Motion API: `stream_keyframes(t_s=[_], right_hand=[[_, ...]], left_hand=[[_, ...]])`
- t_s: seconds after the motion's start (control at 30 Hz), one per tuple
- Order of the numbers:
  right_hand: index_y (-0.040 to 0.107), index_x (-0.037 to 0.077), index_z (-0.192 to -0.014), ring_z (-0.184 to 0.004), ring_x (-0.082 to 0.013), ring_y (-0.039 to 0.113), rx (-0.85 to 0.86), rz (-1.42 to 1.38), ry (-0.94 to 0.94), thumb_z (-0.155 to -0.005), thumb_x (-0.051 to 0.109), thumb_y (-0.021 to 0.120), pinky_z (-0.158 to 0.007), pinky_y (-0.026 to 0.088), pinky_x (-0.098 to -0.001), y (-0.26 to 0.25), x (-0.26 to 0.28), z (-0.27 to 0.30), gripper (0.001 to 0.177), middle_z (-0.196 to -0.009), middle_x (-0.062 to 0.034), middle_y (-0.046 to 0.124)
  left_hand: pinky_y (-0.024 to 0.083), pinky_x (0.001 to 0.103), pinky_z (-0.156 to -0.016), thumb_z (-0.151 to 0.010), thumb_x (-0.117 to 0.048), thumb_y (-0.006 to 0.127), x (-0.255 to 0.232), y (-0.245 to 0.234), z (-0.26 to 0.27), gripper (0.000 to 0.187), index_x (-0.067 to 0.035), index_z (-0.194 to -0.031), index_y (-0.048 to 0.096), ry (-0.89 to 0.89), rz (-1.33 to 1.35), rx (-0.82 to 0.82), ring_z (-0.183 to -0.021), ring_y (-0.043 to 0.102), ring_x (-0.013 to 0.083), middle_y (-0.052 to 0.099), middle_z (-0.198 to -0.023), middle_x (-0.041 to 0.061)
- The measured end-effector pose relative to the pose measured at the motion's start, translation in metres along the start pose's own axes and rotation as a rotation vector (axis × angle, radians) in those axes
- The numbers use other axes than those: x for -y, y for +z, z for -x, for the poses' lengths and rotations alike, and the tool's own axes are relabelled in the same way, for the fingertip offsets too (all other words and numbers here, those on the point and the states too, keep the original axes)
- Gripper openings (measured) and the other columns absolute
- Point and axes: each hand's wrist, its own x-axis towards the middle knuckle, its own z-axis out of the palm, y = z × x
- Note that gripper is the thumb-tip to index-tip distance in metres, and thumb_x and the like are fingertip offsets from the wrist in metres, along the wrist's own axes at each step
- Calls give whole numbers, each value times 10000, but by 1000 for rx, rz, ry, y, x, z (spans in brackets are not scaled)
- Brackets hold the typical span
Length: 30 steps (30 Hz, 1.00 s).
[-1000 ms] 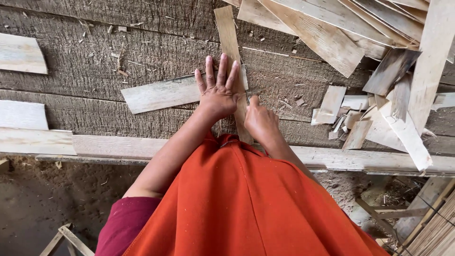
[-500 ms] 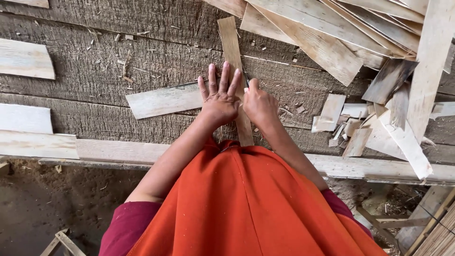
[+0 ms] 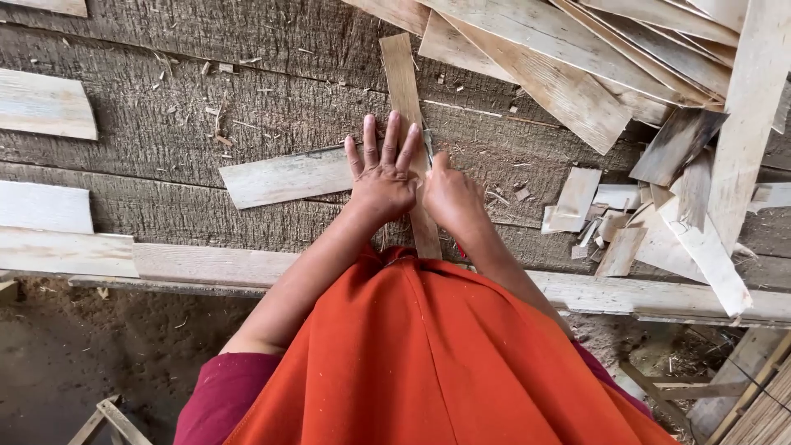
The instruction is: The person shaves thin strips from wooden planks using a red utility knife on a wooden workbench. They repeatedly position each plank, shave along its length, and place the finished pieces aside. The workspace contains scattered wood shavings and multiple planks.
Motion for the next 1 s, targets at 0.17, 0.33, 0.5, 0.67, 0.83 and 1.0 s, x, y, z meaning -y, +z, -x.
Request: stream_keyframes(t_s=[0.17, 0.33, 0.5, 0.67, 0.83, 1.0], right_hand=[[431, -11, -1237, -915, -511, 709, 88, 80, 65, -1038, 217, 355, -862, 526, -628, 11, -9, 15, 312, -876, -306, 700], [430, 41, -1190, -899, -491, 725, 131, 126, 90, -1049, 232, 323, -847, 533, -607, 7, -12, 34, 261, -856, -277, 713], [424, 43, -1213, -917, -532, 706, -20, 42, 76, -1044, 226, 317, -861, 519, -627, -9, 1, 11, 271, -874, -331, 700], [394, 28, -1276, -928, -534, 699, -61, 57, 14, -1026, 220, 320, -847, 508, -642, 1, -3, -19, 324, -910, -336, 699], [401, -2, -1311, -928, -524, 704, -26, 39, 4, -1046, 197, 317, -832, 514, -635, 2, -4, -10, 342, -928, -337, 698], [369, -19, -1341, -919, -507, 714, 133, 138, 83, -1039, 233, 304, -827, 528, -639, 11, -11, 16, 399, -889, -302, 704]], left_hand=[[-193, 699, -1148, -1003, -456, 501, -2, -6, 3, 871, -295, -1672, -34, 4, -3, -10, -1478, -315, 459, -222, -1708, 70], [-230, 673, -1126, -1020, -477, 486, -4, -6, 2, 839, -280, -1681, 8, 3, -10, -26, -1463, -338, 438, -221, -1707, 60], [-217, 686, -1135, -1016, -485, 506, 0, -3, 2, 868, -288, -1677, -21, 15, 22, -24, -1471, -327, 453, -229, -1705, 70], [-202, 702, -1137, -1005, -474, 518, 1, -1, 0, 879, -291, -1675, -21, 24, 24, -34, -1472, -321, 464, -221, -1707, 75], [-192, 707, -1142, -1000, -458, 515, 3, 2, -1, 874, -298, -1676, -17, 34, 46, -48, -1476, -314, 464, -218, -1710, 67], [-217, 700, -1126, -981, -445, 529, 3, 6, 0, 898, -293, -1680, -13, 42, 21, -75, -1476, -313, 462, -207, -1715, 75]])
